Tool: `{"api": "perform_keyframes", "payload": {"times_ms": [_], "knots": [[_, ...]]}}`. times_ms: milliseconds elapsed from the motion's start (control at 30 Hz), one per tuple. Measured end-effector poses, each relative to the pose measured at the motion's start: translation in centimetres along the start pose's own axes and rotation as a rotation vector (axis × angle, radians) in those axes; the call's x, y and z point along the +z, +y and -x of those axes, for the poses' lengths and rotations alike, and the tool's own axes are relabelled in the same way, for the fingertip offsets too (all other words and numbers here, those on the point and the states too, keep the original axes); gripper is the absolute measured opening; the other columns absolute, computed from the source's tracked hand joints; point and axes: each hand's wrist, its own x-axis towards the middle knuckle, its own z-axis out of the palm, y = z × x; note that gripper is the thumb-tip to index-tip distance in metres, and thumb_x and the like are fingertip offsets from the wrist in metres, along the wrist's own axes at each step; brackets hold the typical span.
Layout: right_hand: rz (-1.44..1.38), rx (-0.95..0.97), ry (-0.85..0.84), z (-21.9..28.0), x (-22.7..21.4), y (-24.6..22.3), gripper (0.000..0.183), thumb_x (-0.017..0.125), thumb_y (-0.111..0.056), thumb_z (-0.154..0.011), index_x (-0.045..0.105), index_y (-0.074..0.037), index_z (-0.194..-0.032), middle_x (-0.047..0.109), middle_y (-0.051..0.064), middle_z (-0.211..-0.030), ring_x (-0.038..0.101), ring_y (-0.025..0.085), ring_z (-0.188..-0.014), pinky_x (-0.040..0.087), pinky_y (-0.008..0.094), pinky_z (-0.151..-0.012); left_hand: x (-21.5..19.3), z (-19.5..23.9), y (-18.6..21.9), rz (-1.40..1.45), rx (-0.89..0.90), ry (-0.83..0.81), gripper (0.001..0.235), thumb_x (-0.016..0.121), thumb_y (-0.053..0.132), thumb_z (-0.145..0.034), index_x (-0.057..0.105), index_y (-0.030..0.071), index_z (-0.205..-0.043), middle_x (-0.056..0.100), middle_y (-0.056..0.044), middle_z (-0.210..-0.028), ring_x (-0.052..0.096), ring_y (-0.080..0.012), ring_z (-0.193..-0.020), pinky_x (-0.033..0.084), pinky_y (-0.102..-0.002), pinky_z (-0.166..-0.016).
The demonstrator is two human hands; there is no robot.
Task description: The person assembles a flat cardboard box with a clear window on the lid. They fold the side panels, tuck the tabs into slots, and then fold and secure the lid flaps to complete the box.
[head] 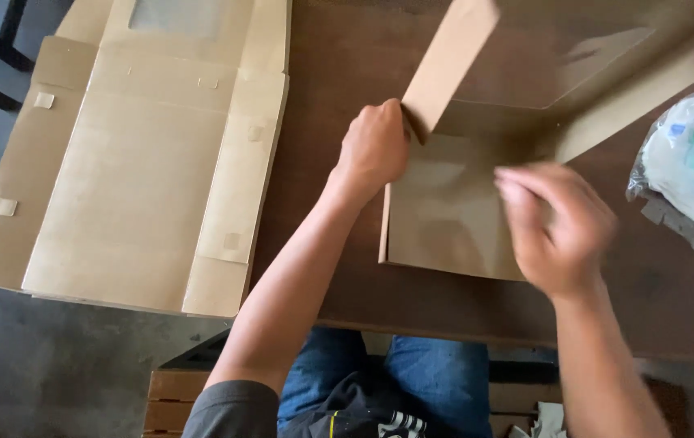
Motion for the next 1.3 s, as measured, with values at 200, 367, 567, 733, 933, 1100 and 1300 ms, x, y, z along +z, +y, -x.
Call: {"api": "perform_keyframes", "payload": {"times_ms": [200, 367, 567, 733, 933, 1100, 1300], "knots": [[-0.011, 0.196, 0.296, 5.8, -2.9, 5.7, 0.022, 0.057, -0.016, -0.115, 0.048, 0.004, -0.113, 0.045, 0.014, -0.095, 0.036, 0.016, -0.063, 0.028, 0.034, -0.057, -1.2, -0.6, 1.5, -0.104, -0.065, -0.057, 0.016, 0.055, 0.002, -0.089, 0.069, -0.002, -0.097, 0.069, -0.026, -0.096, 0.068, -0.0496, -0.085, 0.058, -0.057, -0.065], [-0.209, 0.527, -0.133, 0.8, -2.9, 7.4, 0.049, 0.065, -0.013, -0.096, 0.04, -0.003, -0.138, 0.047, 0.02, -0.132, 0.051, 0.033, -0.121, 0.044, 0.044, -0.1, -1.2, -0.9, 2.0, -0.138, -0.093, -0.055, 0.015, 0.051, -0.01, -0.08, 0.061, 0.001, -0.08, 0.062, -0.018, -0.077, 0.06, -0.0378, -0.067, 0.05, -0.049, -0.051], [-0.272, 0.693, -0.245, -0.8, -1.4, 10.9, 0.052, 0.058, -0.012, -0.098, 0.04, 0.004, -0.144, 0.053, 0.022, -0.136, 0.053, 0.036, -0.124, 0.042, 0.051, -0.105, -1.5, -0.7, 2.0, -0.155, -0.044, 0.015, 0.013, 0.061, 0.0, -0.086, 0.068, -0.004, -0.096, 0.069, -0.026, -0.086, 0.069, -0.0503, -0.081, 0.058, -0.06, -0.063], [-0.31, 0.764, -0.187, 5.5, 0.9, 18.3, 0.05, 0.051, -0.011, -0.1, 0.048, 0.006, -0.148, 0.057, 0.02, -0.127, 0.054, 0.029, -0.116, 0.045, 0.057, -0.1, -1.1, -0.7, 1.6, -0.125, -0.051, 0.034, 0.02, 0.064, 0.0, -0.087, 0.071, -0.006, -0.104, 0.07, -0.028, -0.088, 0.073, -0.0512, -0.086, 0.063, -0.062, -0.067], [-0.28, 0.819, -0.116, 4.8, 0.4, 16.2, 0.02, 0.062, -0.021, -0.101, 0.065, -0.001, -0.107, 0.051, 0.004, -0.085, 0.047, 0.015, -0.086, 0.04, 0.036, -0.074, -1.4, -0.6, 0.6, 0.044, -0.058, 0.059, 0.022, 0.059, 0.015, -0.091, 0.067, -0.005, -0.084, 0.068, -0.028, -0.078, 0.071, -0.0516, -0.081, 0.059, -0.06, -0.062], [-0.321, 0.805, -0.116, 3.8, 0.6, 14.6, 0.027, 0.058, -0.024, -0.105, 0.066, 0.0, -0.117, 0.055, 0.006, -0.097, 0.049, 0.019, -0.097, 0.042, 0.041, -0.083, -0.9, -0.8, -0.1, -0.059, -0.062, 0.054, 0.022, 0.055, 0.012, -0.091, 0.071, -0.001, -0.085, 0.068, -0.023, -0.075, 0.073, -0.0427, -0.074, 0.057, -0.052, -0.06], [-0.373, 0.876, -0.061, 3.8, 0.8, 14.8, 0.015, 0.061, -0.021, -0.102, 0.065, -0.007, -0.102, 0.047, -0.002, -0.084, 0.045, 0.013, -0.082, 0.039, 0.031, -0.075, -1.0, -0.7, 1.9, -0.215, -0.116, 0.032, 0.014, 0.06, 0.001, -0.085, 0.072, -0.008, -0.087, 0.069, -0.025, -0.073, 0.075, -0.0453, -0.078, 0.062, -0.055, -0.063]]}}
